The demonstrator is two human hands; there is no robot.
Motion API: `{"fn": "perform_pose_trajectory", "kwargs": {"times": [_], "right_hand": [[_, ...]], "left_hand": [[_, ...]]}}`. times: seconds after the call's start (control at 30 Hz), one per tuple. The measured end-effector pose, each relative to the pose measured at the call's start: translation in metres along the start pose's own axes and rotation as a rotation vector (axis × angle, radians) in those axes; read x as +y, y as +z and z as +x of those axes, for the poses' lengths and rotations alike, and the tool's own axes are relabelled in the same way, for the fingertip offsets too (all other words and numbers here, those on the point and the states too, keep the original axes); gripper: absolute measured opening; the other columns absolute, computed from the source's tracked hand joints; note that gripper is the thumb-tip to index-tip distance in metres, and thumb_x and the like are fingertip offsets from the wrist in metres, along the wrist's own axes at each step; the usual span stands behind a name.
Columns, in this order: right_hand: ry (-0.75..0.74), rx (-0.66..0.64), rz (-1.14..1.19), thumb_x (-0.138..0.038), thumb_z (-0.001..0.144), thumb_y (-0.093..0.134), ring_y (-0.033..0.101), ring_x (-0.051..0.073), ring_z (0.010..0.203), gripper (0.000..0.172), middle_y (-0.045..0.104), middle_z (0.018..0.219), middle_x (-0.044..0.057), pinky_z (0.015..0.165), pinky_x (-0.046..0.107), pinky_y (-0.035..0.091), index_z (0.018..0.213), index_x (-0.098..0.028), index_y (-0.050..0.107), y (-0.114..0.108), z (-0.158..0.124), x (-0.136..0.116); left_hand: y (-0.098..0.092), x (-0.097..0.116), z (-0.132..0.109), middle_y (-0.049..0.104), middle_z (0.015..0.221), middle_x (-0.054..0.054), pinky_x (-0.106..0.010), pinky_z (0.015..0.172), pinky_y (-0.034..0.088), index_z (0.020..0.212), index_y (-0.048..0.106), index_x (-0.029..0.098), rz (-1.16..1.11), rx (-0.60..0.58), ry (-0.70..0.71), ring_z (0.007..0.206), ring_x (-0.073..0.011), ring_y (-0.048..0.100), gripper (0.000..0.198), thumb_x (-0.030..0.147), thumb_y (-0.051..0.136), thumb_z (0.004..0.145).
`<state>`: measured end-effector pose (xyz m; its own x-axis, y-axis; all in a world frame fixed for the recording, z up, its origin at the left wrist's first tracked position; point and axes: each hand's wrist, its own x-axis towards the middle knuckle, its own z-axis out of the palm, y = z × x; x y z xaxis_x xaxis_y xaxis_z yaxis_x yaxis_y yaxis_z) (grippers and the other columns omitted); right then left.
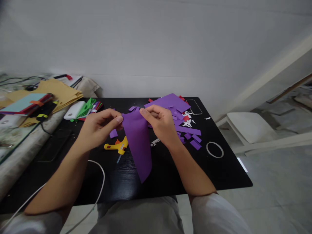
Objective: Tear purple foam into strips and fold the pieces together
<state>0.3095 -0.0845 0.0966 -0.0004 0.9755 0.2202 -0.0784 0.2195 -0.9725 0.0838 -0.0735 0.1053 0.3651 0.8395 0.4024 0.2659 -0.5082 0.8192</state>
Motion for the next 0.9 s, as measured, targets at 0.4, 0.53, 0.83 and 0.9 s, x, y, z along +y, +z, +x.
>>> {"fn": "perform_pose_trajectory", "kwargs": {"times": [0.4, 0.53, 0.83, 0.9], "right_hand": [[0.158, -0.058, 0.033, -0.046, 0.07, 0.095, 0.068, 0.015, 0.069, 0.032, 0.079, 0.08, 0.002, 0.069, 0.03, 0.056, 0.083, -0.02, 0.08, 0.002, 0.003, 0.001], [0.125, -0.025, -0.036, -0.047, 0.071, 0.094, 0.069, 0.015, 0.067, 0.033, 0.08, 0.076, 0.003, 0.065, 0.028, 0.055, 0.083, -0.019, 0.081, 0.003, 0.003, 0.001], [0.105, -0.274, -0.13, -0.049, 0.081, 0.085, 0.074, 0.018, 0.074, 0.032, 0.081, 0.082, 0.004, 0.065, 0.027, 0.055, 0.086, -0.018, 0.08, 0.021, -0.007, 0.012], [0.108, -0.315, -0.14, -0.049, 0.084, 0.083, 0.074, 0.017, 0.074, 0.032, 0.081, 0.083, 0.004, 0.064, 0.027, 0.055, 0.087, -0.018, 0.079, 0.021, -0.006, 0.012]], "left_hand": [[-0.006, -0.006, 0.002, 0.07, 0.069, -0.001, -0.024, 0.06, 0.051, 0.085, 0.07, 0.018, 0.027, 0.09, 0.01, 0.062, -0.0122, 0.063, 0.021, 0.033, 0.066, 0.099], [-0.014, -0.004, 0.003, 0.069, 0.072, -0.002, -0.025, 0.064, 0.051, 0.083, 0.068, 0.018, 0.051, 0.025, -0.036, 0.067, -0.0133, 0.064, 0.025, 0.037, 0.066, 0.099], [-0.002, -0.003, 0.004, 0.076, 0.09, -0.003, -0.027, 0.074, 0.05, 0.098, 0.075, 0.02, 0.103, -0.065, -0.001, 0.082, -0.0159, 0.067, 0.022, 0.041, 0.072, 0.094], [0.0, -0.004, 0.004, 0.075, 0.083, -0.002, -0.026, 0.069, 0.048, 0.089, 0.076, 0.02, 0.139, -0.023, 0.025, 0.075, -0.0145, 0.065, 0.02, 0.038, 0.07, 0.096]]}}
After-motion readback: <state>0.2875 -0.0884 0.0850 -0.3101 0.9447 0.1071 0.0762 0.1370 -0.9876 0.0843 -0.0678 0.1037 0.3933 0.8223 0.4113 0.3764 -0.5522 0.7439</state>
